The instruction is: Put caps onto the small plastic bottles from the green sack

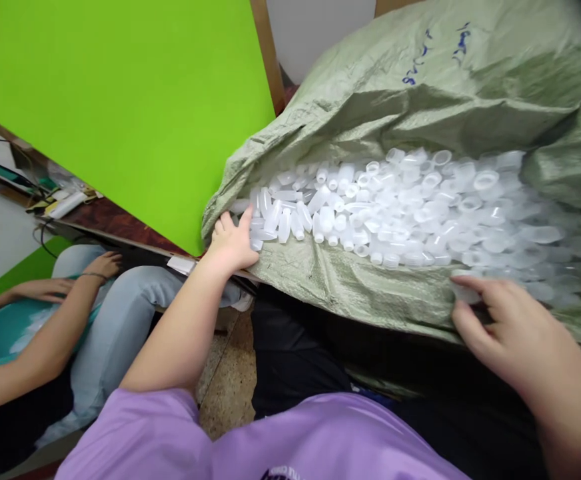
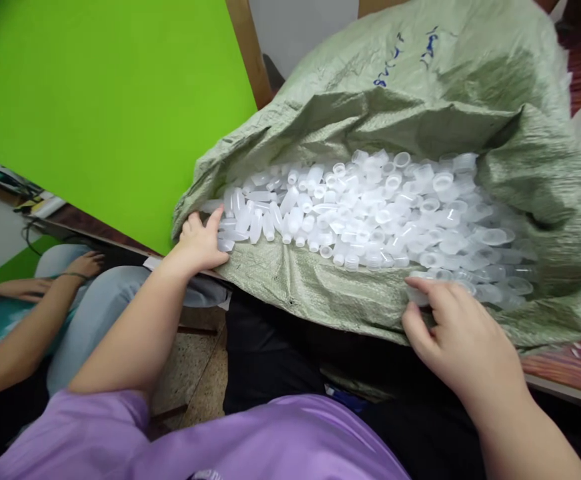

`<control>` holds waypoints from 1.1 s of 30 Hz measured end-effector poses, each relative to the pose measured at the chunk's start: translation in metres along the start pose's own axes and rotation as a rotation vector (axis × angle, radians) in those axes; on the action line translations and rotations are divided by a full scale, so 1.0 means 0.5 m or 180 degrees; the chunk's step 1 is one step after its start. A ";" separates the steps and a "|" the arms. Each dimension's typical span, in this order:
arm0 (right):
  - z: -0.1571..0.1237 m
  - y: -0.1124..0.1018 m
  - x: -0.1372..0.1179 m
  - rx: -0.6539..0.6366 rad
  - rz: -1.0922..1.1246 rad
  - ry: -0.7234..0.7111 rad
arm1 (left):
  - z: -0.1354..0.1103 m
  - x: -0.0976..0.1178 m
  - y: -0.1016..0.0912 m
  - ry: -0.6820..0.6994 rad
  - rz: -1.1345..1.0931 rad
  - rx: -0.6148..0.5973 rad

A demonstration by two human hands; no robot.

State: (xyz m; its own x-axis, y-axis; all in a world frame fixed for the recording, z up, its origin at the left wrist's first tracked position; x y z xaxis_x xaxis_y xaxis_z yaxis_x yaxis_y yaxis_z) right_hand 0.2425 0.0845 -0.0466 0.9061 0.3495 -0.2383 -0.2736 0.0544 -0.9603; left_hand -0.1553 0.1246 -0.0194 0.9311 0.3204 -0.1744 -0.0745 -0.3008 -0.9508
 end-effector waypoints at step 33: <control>-0.015 -0.015 -0.032 0.0422 -0.0150 -0.0361 | 0.066 0.123 -0.016 0.1519 0.0520 0.0210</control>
State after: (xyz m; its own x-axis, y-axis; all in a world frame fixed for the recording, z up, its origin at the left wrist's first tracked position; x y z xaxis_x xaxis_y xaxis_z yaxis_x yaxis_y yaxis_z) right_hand 0.2323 0.0716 -0.0368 0.8788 0.4466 -0.1683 -0.2785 0.1934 -0.9408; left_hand -0.1093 0.1763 -0.0310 0.9636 -0.1769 -0.2003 -0.2409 -0.2504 -0.9377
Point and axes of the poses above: each hand's wrist, its own z-axis towards the middle knuckle, its own y-axis out of the palm, x = y × z, the point moved 10 cm from there along z, towards the middle knuckle, and after that the axes turned 12 degrees about -x, right-handed, at the moved point
